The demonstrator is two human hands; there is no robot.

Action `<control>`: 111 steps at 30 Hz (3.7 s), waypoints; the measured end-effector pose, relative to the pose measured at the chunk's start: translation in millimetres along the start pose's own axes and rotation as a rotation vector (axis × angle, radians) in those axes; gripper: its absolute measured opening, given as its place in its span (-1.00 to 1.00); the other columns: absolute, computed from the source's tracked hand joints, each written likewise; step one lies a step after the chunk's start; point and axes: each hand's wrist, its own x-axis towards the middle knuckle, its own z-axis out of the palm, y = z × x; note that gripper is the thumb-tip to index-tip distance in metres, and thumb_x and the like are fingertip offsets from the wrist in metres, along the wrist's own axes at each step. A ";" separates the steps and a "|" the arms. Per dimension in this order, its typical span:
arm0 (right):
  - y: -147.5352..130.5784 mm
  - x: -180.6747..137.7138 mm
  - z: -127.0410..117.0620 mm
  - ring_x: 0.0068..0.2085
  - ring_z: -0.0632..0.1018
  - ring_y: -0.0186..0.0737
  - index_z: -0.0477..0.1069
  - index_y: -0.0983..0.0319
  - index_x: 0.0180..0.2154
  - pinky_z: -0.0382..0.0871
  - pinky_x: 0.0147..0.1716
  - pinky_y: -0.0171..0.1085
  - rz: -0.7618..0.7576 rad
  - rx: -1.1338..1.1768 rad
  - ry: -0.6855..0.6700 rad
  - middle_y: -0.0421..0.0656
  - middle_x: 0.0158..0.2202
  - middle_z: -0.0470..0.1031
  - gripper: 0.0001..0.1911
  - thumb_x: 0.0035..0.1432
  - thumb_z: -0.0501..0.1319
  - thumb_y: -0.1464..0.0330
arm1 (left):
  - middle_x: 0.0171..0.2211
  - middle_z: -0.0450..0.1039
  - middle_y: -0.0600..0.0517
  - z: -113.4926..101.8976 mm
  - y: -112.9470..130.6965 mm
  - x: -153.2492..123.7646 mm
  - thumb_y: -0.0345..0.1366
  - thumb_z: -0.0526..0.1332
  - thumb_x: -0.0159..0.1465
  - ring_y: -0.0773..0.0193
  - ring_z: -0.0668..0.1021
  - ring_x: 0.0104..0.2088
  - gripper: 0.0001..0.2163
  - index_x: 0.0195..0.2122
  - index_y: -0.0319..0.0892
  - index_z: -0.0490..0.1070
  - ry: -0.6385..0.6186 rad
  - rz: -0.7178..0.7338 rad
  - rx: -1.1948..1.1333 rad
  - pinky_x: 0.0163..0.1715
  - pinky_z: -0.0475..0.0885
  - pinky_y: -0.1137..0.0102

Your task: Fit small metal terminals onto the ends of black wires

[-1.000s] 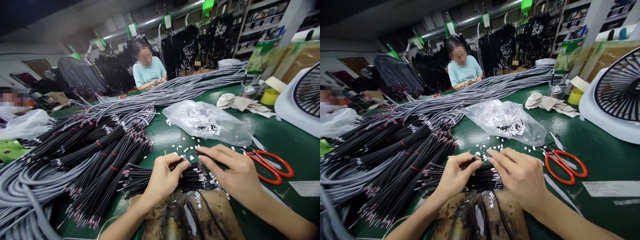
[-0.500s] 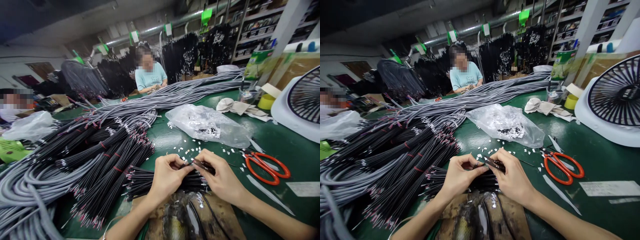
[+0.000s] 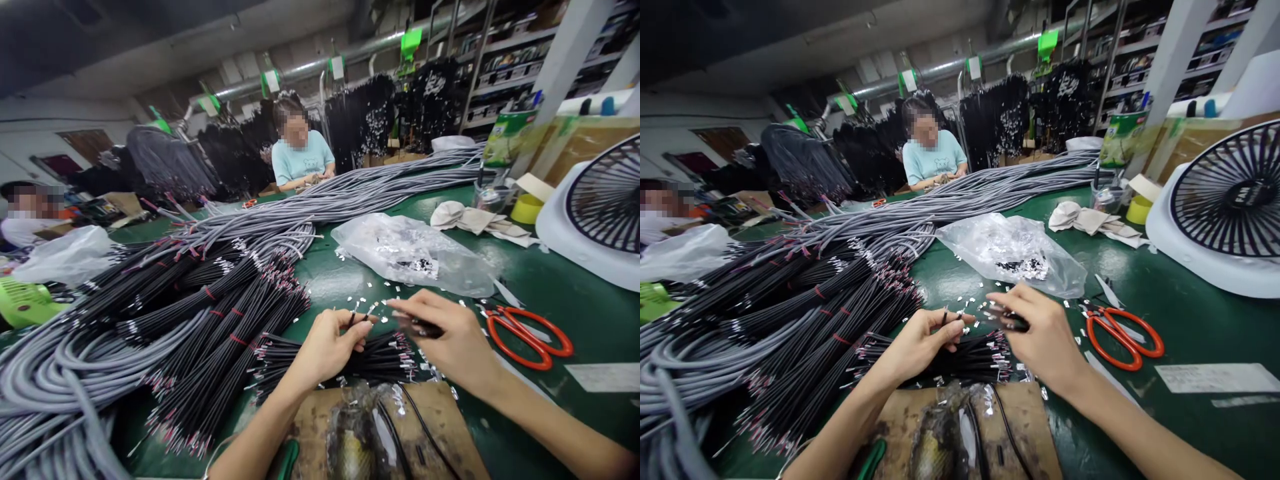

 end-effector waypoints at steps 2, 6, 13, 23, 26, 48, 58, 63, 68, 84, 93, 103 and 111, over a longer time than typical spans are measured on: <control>-10.4 -1.4 8.1 -0.35 0.48 -0.30 0.42 0.22 -0.10 0.38 -0.38 -0.33 -0.005 0.105 -0.041 -0.14 -0.33 0.45 -0.64 0.06 0.09 0.54 | -0.64 0.34 0.06 2.3 1.4 -0.4 -0.20 0.19 0.08 0.38 0.37 -0.60 -0.76 -0.51 -0.31 0.48 0.037 -0.006 0.008 -0.54 0.31 0.49; -19.3 -0.3 11.1 -0.41 0.48 -0.34 0.44 0.24 -0.12 0.37 -0.44 -0.37 -0.005 0.177 -0.061 -0.17 -0.39 0.46 -0.66 0.06 0.09 0.55 | -0.69 0.35 0.06 8.7 -0.8 0.2 -0.26 0.25 -0.01 0.37 0.37 -0.65 -0.82 -0.54 -0.32 0.49 0.142 -0.053 -0.010 -0.60 0.28 0.49; -20.6 -1.1 8.2 -0.35 0.50 -0.30 0.39 0.21 -0.06 0.37 -0.36 -0.35 0.006 -0.031 0.024 -0.17 -0.34 0.48 -0.66 0.07 0.19 0.39 | -0.70 0.28 0.11 12.7 -2.8 -0.6 -0.26 0.28 -0.04 0.43 0.29 -0.64 -0.80 -0.66 -0.29 0.39 0.294 -0.016 0.001 -0.64 0.18 0.52; -15.8 -5.4 1.5 -0.43 0.47 -0.31 0.43 0.22 -0.10 0.26 -0.42 -0.32 -0.265 -0.529 0.216 -0.18 -0.34 0.53 -0.68 0.04 0.25 0.40 | -0.72 0.23 0.13 14.8 -3.4 -1.5 -0.19 0.26 -0.01 0.44 0.26 -0.67 -0.76 -0.65 -0.28 0.38 0.268 -0.025 -0.010 -0.66 0.15 0.51; -16.2 -4.9 1.6 -0.44 0.46 -0.30 0.44 0.24 -0.11 0.23 -0.44 -0.31 -0.302 -0.577 0.209 -0.18 -0.35 0.54 -0.69 0.04 0.26 0.39 | -0.73 0.20 0.14 14.9 -2.4 -2.2 -0.21 0.25 0.01 0.45 0.24 -0.67 -0.77 -0.64 -0.29 0.39 0.249 -0.021 -0.001 -0.67 0.13 0.51; -20.5 -3.8 -1.3 -0.46 0.42 -0.32 0.46 0.27 -0.14 0.17 -0.48 -0.30 -0.360 -0.611 0.218 -0.20 -0.39 0.55 -0.70 0.02 0.28 0.40 | -0.70 0.16 0.13 17.1 -3.5 -3.8 -0.22 0.23 0.05 0.46 0.22 -0.65 -0.76 -0.62 -0.31 0.37 0.227 -0.009 0.025 -0.67 0.08 0.51; -19.3 -5.5 -0.6 -0.45 0.42 -0.32 0.45 0.26 -0.12 0.17 -0.47 -0.30 -0.348 -0.614 0.201 -0.21 -0.37 0.55 -0.68 0.02 0.28 0.39 | -0.71 0.14 0.13 16.1 -2.4 -3.8 -0.21 0.22 0.06 0.45 0.22 -0.66 -0.75 -0.60 -0.31 0.37 0.221 -0.018 0.029 -0.67 0.06 0.49; -20.3 -4.9 -1.9 -0.46 0.41 -0.32 0.45 0.27 -0.14 0.17 -0.48 -0.30 -0.337 -0.620 0.210 -0.22 -0.39 0.55 -0.69 0.01 0.28 0.38 | -0.71 0.14 0.13 16.1 -4.8 -3.6 -0.19 0.21 0.08 0.44 0.23 -0.66 -0.74 -0.60 -0.31 0.37 0.215 -0.016 0.045 -0.66 0.09 0.49; -19.8 -5.2 -1.5 -0.47 0.41 -0.33 0.45 0.26 -0.13 0.16 -0.49 -0.30 -0.334 -0.622 0.204 -0.23 -0.38 0.55 -0.68 0.01 0.29 0.38 | -0.71 0.16 0.12 16.2 -7.0 -2.5 -0.20 0.20 0.09 0.44 0.24 -0.66 -0.75 -0.58 -0.31 0.39 0.211 -0.009 0.036 -0.66 0.11 0.50; -21.6 -5.2 -2.8 -0.47 0.40 -0.33 0.46 0.27 -0.15 0.13 -0.51 -0.29 -0.356 -0.617 0.206 -0.21 -0.39 0.55 -0.70 0.02 0.28 0.38 | -0.69 0.27 0.08 18.0 -3.8 -3.7 -0.16 0.18 0.12 0.43 0.29 -0.67 -0.72 -0.53 -0.32 0.45 0.175 -0.022 0.040 -0.67 0.17 0.52; -20.9 -4.6 -2.7 -0.47 0.40 -0.34 0.45 0.27 -0.13 0.13 -0.50 -0.30 -0.358 -0.644 0.197 -0.21 -0.40 0.55 -0.68 0.01 0.28 0.38 | -0.69 0.26 0.10 18.3 -7.0 -3.9 -0.15 0.20 0.10 0.43 0.27 -0.66 -0.72 -0.55 -0.30 0.46 0.237 0.036 0.115 -0.67 0.14 0.51; -20.9 -6.8 -3.6 -0.47 0.41 -0.32 0.45 0.28 -0.13 0.13 -0.51 -0.28 -0.361 -0.641 0.184 -0.20 -0.38 0.56 -0.67 0.00 0.28 0.38 | -0.64 0.32 0.08 19.2 -8.3 -4.5 -0.17 0.22 0.08 0.44 0.23 -0.63 -0.74 -0.57 -0.29 0.45 0.311 0.105 0.174 -0.64 0.14 0.50; -23.8 -4.0 -2.4 -0.48 0.41 -0.32 0.46 0.30 -0.15 0.15 -0.52 -0.28 -0.365 -0.624 0.200 -0.19 -0.39 0.56 -0.70 0.02 0.27 0.40 | -0.70 0.26 0.11 19.3 -5.5 -6.9 -0.17 0.15 0.14 0.43 0.27 -0.66 -0.71 -0.56 -0.28 0.44 0.225 0.081 0.159 -0.67 0.13 0.51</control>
